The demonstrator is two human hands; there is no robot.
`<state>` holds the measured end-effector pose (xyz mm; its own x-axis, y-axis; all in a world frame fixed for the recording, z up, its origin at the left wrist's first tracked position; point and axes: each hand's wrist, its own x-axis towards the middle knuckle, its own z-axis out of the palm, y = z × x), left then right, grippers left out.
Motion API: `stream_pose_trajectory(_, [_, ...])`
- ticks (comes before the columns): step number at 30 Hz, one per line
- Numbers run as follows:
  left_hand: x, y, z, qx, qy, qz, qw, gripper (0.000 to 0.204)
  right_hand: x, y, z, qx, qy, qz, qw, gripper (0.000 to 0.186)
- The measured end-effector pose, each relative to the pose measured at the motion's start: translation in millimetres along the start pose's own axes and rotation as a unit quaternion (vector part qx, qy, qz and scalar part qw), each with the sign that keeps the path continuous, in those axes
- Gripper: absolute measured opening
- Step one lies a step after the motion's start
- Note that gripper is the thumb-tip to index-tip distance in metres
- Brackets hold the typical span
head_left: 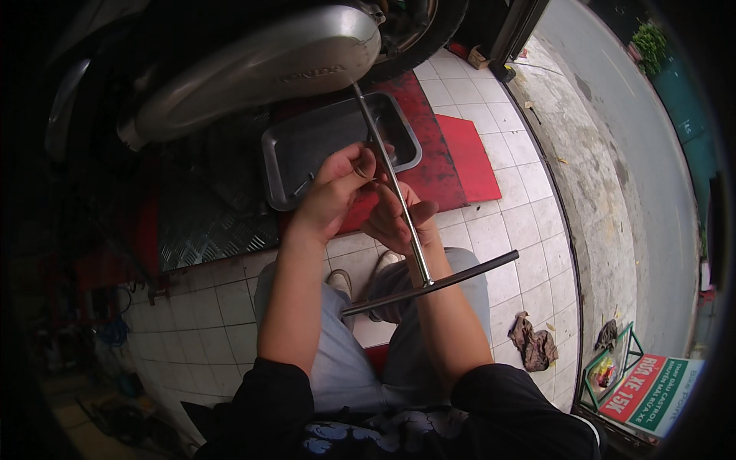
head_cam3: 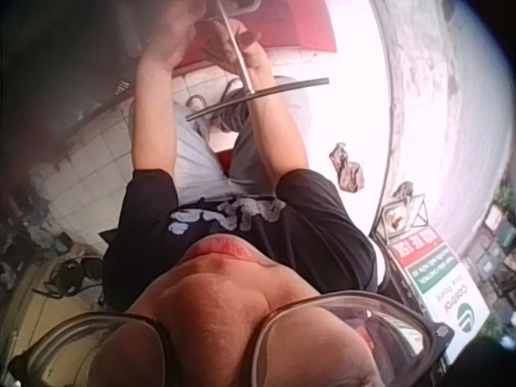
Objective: The person removes bolts from a motorcycle engine cover using a T-handle socket wrench and places them into a metal tray.
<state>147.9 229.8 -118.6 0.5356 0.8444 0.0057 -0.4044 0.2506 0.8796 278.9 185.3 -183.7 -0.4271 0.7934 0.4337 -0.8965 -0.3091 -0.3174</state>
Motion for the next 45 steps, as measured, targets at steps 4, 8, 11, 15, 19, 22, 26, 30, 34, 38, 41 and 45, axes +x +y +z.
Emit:
stream_pose_trajectory(4, [-2,2,-6,0.062,0.027,-0.022,0.997,0.032,0,-5,1,-0.090,0.037,0.046,0.994,0.056])
stream_pose_trajectory(8, [1,3,-14,0.014,0.030,-0.063,0.997,0.023,1,-2,7,-0.103,0.036,0.044,0.993,0.055])
stream_pose_trajectory(11, [1,3,-11,0.024,0.041,-0.062,0.997,0.020,-3,-9,10,-0.121,0.037,0.053,0.991,0.050])
stream_pose_trajectory(15, [3,3,-11,0.029,0.028,-0.060,0.997,0.022,-7,-8,6,-0.066,0.014,0.048,0.997,0.043])
stream_pose_trajectory(19, [3,-2,-9,-0.010,0.014,-0.053,0.998,0.026,-4,-2,2,-0.024,-0.007,0.023,0.999,0.036])
stream_pose_trajectory(22, [2,-2,-7,-0.024,0.011,-0.052,0.998,0.027,-3,-3,6,-0.037,0.011,0.029,0.999,0.031])
stream_pose_trajectory(26, [1,-5,-9,-0.033,0.012,-0.043,0.998,0.026,-3,-5,5,-0.055,0.024,0.046,0.997,0.036])
stream_pose_trajectory(30, [2,-12,-12,-0.071,0.010,-0.043,0.996,0.024,-3,-6,10,-0.094,0.031,0.042,0.994,0.042])
stream_pose_trajectory(34, [2,-19,-17,-0.113,-0.015,-0.045,0.992,0.023,-7,-9,3,-0.137,0.041,0.061,0.988,0.047])
stream_pose_trajectory(38, [2,-8,-9,-0.052,-0.003,-0.037,0.998,0.024,-7,-12,5,-0.149,0.046,0.060,0.986,0.048])
stream_pose_trajectory(41, [-1,1,-14,0.027,-0.012,-0.021,0.999,0.027,-5,-14,14,-0.187,0.064,0.055,0.979,0.048])
stream_pose_trajectory(45, [1,-4,-10,0.115,0.051,-0.022,0.992,0.033,-7,-20,14,-0.210,0.068,0.077,0.972,0.051])
